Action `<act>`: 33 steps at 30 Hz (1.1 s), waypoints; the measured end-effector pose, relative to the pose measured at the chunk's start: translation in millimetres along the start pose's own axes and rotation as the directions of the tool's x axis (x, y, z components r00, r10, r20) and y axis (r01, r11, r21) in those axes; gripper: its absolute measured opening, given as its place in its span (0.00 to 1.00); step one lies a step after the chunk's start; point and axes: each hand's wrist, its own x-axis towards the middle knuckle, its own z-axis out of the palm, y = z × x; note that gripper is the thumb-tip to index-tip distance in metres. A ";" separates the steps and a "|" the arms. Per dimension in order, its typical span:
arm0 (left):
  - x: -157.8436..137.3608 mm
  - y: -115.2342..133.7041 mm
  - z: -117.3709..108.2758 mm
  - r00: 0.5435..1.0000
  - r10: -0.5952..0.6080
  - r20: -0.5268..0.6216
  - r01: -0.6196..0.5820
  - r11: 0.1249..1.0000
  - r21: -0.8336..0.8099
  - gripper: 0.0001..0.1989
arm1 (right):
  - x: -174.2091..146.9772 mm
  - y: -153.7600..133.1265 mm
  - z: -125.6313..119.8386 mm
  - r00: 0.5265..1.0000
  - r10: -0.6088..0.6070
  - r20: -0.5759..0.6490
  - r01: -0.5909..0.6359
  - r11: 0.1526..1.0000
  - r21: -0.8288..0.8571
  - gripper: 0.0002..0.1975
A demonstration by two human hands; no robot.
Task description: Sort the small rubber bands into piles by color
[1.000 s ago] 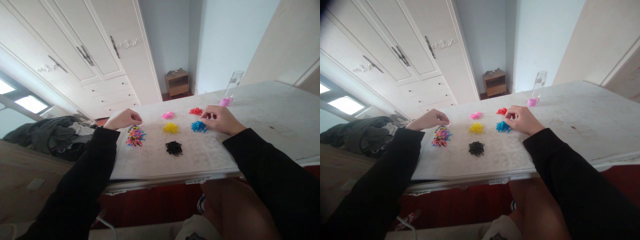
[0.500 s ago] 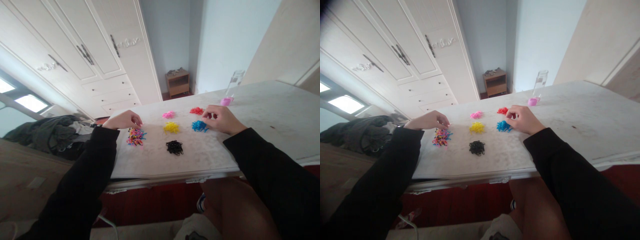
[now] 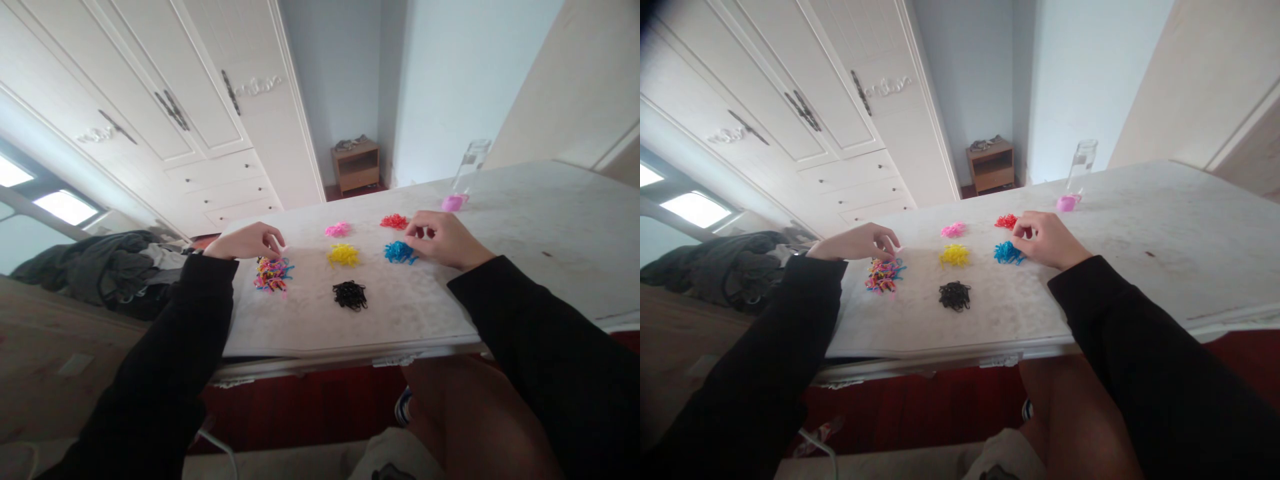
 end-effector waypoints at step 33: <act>-2.9 8.1 1.6 0.993 0.004 -0.118 -0.022 0.988 -0.152 0.17 | 0.2 0.8 1.7 1.000 -0.010 0.004 0.010 1.000 0.008 0.07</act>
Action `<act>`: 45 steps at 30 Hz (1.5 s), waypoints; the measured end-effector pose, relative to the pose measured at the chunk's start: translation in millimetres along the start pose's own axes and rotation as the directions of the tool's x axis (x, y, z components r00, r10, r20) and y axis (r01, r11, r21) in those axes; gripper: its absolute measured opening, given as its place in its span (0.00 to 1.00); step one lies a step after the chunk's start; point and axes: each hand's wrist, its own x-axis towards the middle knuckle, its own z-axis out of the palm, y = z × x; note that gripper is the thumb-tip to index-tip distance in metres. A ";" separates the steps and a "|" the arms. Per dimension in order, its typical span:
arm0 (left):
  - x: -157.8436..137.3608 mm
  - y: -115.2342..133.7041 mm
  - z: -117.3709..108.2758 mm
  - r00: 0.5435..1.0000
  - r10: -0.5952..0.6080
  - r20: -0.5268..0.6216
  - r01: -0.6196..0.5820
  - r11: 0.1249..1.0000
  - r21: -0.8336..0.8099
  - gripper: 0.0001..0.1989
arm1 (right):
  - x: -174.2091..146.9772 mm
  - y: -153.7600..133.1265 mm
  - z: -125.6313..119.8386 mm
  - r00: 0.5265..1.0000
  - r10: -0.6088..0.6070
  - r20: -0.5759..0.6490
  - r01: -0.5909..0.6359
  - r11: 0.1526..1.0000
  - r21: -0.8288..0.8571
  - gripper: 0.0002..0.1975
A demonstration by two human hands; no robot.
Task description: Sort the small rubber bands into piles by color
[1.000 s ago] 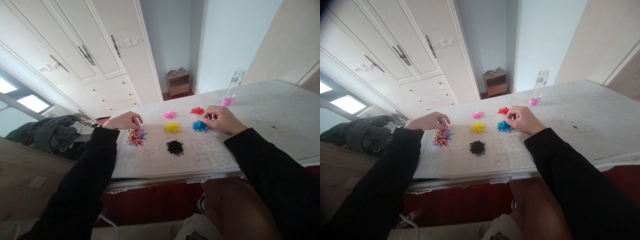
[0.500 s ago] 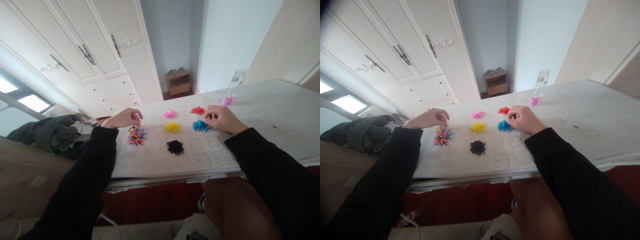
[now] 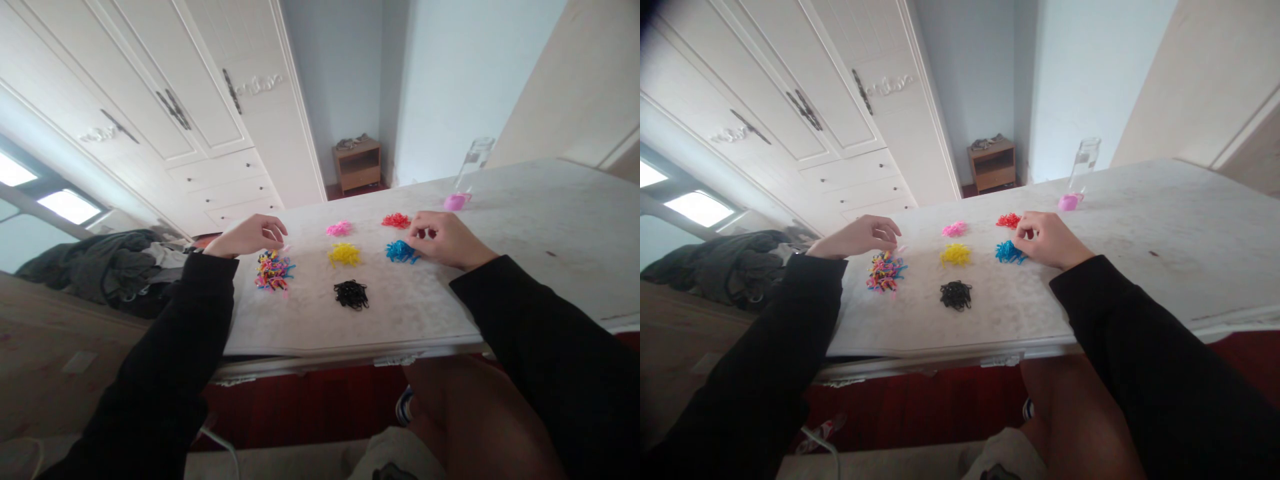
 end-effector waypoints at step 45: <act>-3.5 1.6 -1.0 0.997 0.076 -0.032 -0.075 0.997 0.014 0.17 | 0.1 -0.6 0.6 0.999 0.027 0.046 -0.027 1.000 -0.006 0.08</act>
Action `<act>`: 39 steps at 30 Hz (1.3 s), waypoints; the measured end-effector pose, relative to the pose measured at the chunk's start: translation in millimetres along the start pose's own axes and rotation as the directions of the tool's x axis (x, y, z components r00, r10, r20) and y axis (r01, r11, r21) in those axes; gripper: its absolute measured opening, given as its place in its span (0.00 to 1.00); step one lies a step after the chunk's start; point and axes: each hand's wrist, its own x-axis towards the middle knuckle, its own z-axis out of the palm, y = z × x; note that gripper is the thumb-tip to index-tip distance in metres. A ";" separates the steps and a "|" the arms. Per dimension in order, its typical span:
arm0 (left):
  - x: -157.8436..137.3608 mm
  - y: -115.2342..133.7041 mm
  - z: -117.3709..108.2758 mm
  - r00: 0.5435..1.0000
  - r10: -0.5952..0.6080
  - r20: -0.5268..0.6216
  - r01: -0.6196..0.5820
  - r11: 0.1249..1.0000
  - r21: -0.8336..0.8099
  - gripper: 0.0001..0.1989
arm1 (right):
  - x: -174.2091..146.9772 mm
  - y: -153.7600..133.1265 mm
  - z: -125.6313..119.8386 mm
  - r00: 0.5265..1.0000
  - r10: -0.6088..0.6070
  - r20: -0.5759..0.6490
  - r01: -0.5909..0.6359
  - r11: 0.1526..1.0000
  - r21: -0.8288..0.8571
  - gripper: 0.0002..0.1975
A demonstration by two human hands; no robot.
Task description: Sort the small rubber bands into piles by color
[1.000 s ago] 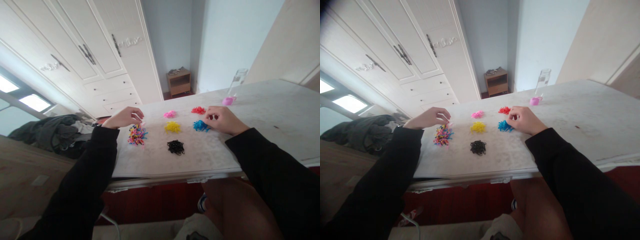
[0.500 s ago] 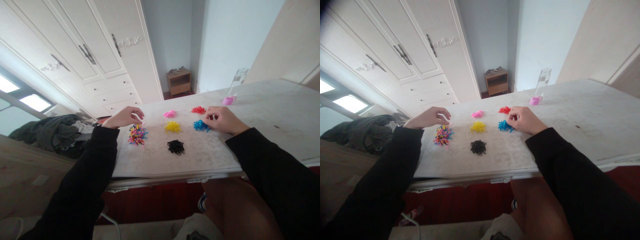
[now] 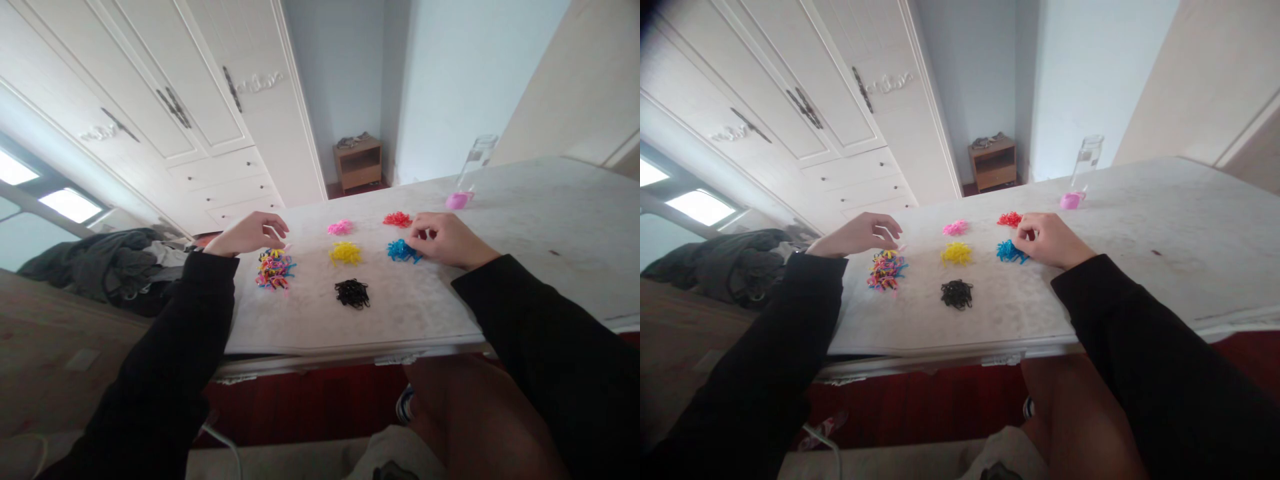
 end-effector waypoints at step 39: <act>1.7 -10.2 -6.8 0.984 -0.106 0.146 0.099 0.993 0.059 0.22 | -0.8 0.4 -1.3 1.000 0.003 -0.009 -0.003 1.000 -0.014 0.09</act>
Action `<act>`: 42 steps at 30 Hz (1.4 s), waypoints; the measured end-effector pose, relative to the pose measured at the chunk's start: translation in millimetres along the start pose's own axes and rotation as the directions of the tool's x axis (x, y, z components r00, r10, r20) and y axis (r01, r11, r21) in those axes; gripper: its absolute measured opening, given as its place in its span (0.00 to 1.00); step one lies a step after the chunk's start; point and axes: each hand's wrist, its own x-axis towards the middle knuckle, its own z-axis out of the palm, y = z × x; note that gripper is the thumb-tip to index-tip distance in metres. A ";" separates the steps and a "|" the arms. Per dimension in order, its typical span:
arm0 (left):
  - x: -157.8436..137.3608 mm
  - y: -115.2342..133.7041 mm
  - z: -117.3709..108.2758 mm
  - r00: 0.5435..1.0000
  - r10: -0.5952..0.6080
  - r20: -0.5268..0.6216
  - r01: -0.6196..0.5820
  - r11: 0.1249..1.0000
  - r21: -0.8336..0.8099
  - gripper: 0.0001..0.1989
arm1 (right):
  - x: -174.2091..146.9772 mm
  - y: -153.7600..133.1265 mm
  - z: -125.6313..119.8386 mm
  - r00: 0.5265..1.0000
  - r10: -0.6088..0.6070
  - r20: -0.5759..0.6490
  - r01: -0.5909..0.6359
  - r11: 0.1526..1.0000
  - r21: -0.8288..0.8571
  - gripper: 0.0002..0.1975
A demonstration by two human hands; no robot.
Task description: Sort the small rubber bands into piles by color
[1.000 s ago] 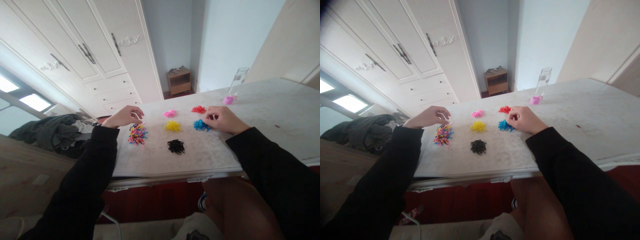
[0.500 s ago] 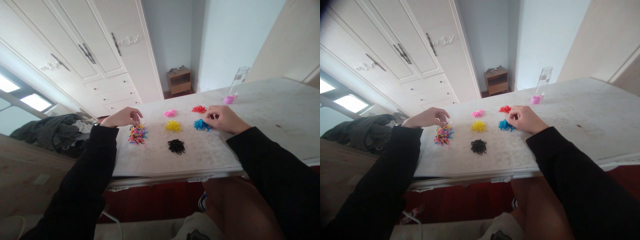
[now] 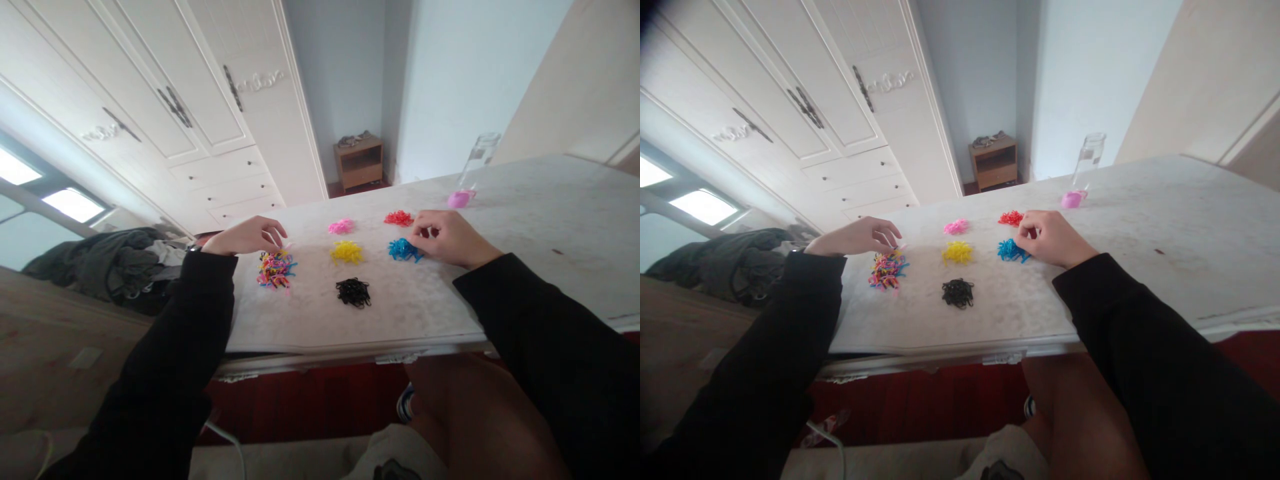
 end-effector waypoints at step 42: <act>5.6 11.4 22.6 0.956 0.256 -0.141 -0.291 0.870 -0.397 0.14 | -0.4 -0.4 1.2 1.000 -0.001 0.000 0.001 1.000 -0.016 0.09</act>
